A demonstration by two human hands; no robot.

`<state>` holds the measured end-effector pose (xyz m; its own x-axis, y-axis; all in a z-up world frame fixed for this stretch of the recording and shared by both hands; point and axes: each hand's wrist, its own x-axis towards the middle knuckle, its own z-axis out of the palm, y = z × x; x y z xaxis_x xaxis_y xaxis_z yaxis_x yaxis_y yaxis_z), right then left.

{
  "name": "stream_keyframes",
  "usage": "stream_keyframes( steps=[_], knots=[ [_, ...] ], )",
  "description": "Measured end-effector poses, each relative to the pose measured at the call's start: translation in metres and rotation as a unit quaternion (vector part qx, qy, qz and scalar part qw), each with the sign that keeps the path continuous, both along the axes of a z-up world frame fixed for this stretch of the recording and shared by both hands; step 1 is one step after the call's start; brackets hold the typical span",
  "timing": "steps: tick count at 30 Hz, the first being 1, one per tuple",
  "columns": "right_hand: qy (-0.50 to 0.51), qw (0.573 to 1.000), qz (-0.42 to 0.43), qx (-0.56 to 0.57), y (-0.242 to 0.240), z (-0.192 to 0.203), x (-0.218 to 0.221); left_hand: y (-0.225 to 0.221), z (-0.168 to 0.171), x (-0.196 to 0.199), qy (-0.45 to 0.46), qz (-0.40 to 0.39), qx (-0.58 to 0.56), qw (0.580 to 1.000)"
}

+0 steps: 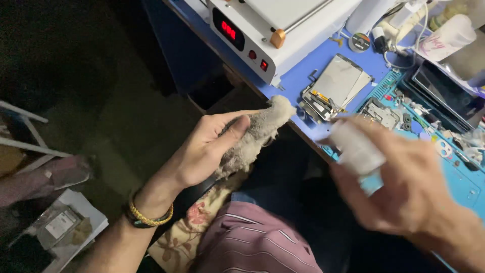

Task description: Cleaning a mobile phone screen with a cloth and solvent on a repair workbench

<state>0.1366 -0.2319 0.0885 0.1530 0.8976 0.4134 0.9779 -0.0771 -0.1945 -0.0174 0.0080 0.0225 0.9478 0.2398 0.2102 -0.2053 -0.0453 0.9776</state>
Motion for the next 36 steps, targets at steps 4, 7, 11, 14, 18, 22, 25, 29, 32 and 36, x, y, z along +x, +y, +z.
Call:
stream_keyframes(
  steps=[4,7,11,14,18,22,25,29,32,36],
  knots=[
    [0.116,0.991,-0.003,-0.064,0.007,-0.051,-0.034,-0.013,-0.006,-0.007,-0.048,-0.029,-0.117,0.992],
    [0.189,0.981,0.02,-0.04,0.014,-0.067,-0.047,-0.017,-0.008,-0.012,-0.037,-0.026,-0.157,0.987],
    [0.182,0.983,-0.017,0.018,0.017,-0.071,-0.061,-0.021,-0.006,-0.021,-0.052,-0.041,-0.126,0.99],
    [0.18,0.983,-0.035,0.029,0.016,-0.072,-0.066,-0.022,-0.008,-0.025,-0.056,-0.044,-0.147,0.987],
    [0.142,0.988,-0.012,0.06,0.017,-0.068,-0.068,-0.023,-0.01,-0.029,-0.048,-0.032,-0.165,0.985],
    [0.182,0.982,-0.036,0.026,0.019,-0.068,-0.066,-0.022,-0.006,-0.031,-0.042,-0.009,-0.18,0.983],
    [0.172,0.982,-0.06,0.039,0.016,-0.073,-0.062,-0.021,-0.007,-0.032,-0.038,-0.009,-0.196,0.98],
    [0.185,0.982,-0.008,0.046,0.019,-0.072,-0.055,-0.022,-0.006,-0.028,-0.038,-0.016,-0.208,0.977],
    [0.21,0.977,-0.016,0.035,0.018,-0.077,-0.048,-0.019,-0.004,-0.025,-0.032,-0.022,-0.208,0.977],
    [0.456,0.879,-0.049,0.131,0.001,-0.073,-0.019,-0.013,-0.015,-0.014,0.013,-0.016,-0.269,0.963]
  ],
)
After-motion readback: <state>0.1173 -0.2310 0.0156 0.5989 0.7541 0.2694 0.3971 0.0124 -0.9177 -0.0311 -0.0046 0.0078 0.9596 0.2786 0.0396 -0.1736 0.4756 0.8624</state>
